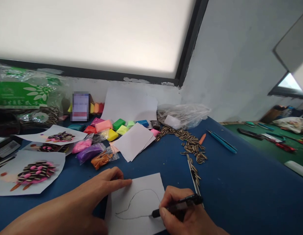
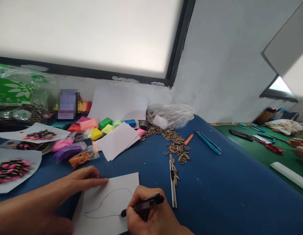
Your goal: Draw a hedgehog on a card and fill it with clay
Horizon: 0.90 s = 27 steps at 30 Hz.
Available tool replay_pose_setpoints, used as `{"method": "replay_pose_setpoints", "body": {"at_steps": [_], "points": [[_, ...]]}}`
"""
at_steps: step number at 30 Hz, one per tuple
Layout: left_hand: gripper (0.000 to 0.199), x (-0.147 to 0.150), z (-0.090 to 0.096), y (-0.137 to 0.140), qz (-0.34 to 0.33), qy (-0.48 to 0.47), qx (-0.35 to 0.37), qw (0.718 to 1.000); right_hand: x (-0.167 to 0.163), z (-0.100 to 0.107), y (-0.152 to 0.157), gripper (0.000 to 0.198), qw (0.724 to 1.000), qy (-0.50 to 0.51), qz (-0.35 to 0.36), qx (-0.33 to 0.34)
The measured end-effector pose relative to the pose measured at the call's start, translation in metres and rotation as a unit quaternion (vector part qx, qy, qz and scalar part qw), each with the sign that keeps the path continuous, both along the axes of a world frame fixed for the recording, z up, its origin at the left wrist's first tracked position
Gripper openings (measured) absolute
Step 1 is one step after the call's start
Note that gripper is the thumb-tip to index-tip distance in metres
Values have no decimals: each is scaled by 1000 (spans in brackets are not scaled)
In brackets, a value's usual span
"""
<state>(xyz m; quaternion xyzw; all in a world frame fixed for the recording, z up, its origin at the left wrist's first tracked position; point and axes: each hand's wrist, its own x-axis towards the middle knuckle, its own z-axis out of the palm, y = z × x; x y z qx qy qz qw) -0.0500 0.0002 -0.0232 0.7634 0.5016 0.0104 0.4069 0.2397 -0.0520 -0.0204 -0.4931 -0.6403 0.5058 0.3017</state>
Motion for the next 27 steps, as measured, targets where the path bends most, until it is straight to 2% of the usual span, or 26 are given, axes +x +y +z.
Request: {"method": "replay_pose_setpoints", "body": {"at_steps": [3,11,17,27], "points": [[97,-3,-4,0,-3,5,5,1000,1,3,-1,13,1000,-8,-17,-17],[100,-13,-22,0,4,16,30,999,5,6,3,14,999,-37,-37,-10],[99,-15,-22,-1,-1,11,40,999,4,11,6,14,996,-67,-66,-7],[100,-17,-27,0,-5,20,43,999,4,9,8,17,995,-53,-84,13]]}}
